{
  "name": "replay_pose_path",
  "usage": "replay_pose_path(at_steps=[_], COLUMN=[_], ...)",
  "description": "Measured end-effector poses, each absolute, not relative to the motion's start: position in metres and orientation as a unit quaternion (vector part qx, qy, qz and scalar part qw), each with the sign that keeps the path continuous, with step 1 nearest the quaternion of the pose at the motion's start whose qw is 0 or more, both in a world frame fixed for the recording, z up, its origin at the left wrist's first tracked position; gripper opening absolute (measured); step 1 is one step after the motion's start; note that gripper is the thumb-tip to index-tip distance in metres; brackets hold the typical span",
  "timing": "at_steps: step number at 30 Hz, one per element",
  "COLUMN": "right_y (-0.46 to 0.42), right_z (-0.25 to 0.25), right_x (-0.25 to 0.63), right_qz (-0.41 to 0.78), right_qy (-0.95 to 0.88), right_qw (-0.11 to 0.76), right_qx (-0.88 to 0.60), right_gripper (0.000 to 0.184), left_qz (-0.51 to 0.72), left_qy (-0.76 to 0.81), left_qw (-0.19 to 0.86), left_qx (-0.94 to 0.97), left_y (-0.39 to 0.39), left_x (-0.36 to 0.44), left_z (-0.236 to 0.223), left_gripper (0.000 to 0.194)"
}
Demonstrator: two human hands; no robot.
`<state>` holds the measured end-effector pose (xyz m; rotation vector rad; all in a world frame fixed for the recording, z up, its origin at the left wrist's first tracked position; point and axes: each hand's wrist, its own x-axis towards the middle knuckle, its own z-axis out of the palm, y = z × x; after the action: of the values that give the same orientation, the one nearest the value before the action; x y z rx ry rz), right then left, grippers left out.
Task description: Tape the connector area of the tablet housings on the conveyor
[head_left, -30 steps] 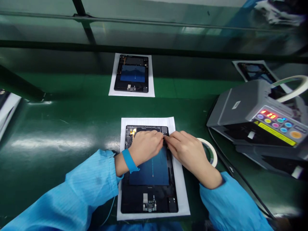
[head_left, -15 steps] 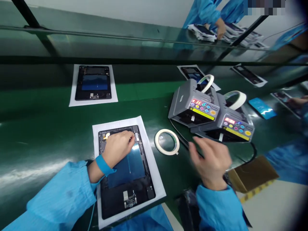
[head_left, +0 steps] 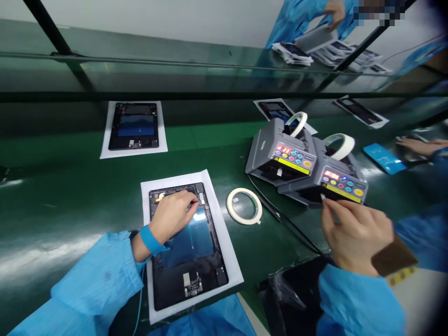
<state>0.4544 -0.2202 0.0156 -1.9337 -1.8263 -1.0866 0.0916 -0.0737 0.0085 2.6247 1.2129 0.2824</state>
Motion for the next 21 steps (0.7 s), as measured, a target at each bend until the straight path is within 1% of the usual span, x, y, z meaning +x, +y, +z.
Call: replay_pose_path(at_steps=[3,5,9,11,13,16,21], right_y=[-0.225,-0.222,-0.196,-0.174,-0.148,-0.111,-0.079], right_z=[0.024,0.027,0.032,0.034,0.032,0.022,-0.005], right_x=[0.428,0.401,0.335,0.3,0.266,0.224,0.193], right_qz=[-0.312,-0.252,-0.103,-0.057,-0.033,-0.015,-0.011], right_qy=[-0.639,-0.665,-0.77,-0.811,-0.83,-0.836,-0.834], right_qw=[0.21,0.252,0.256,0.267,0.274,0.271,0.268], right_qx=[-0.671,-0.657,-0.575,-0.517,-0.484,-0.478,-0.482], right_gripper=[0.022,0.022,0.013,0.012,0.014,0.016,0.015], left_qz=[0.118,0.126,0.087,0.071,0.064,0.059,0.05], left_qy=[0.381,0.379,0.383,0.378,0.373,0.37,0.372], left_qw=[0.069,0.041,0.029,0.031,0.034,0.041,0.054], left_qx=[0.915,0.916,0.919,0.923,0.925,0.926,0.925], left_y=[-0.078,-0.08,-0.08,-0.078,-0.078,-0.079,-0.081], left_x=[0.055,0.026,-0.012,-0.016,-0.015,-0.011,-0.011], left_z=[0.018,0.022,0.016,0.011,0.007,0.005,0.006], left_gripper=[0.02,0.024,0.036,0.041,0.044,0.045,0.043])
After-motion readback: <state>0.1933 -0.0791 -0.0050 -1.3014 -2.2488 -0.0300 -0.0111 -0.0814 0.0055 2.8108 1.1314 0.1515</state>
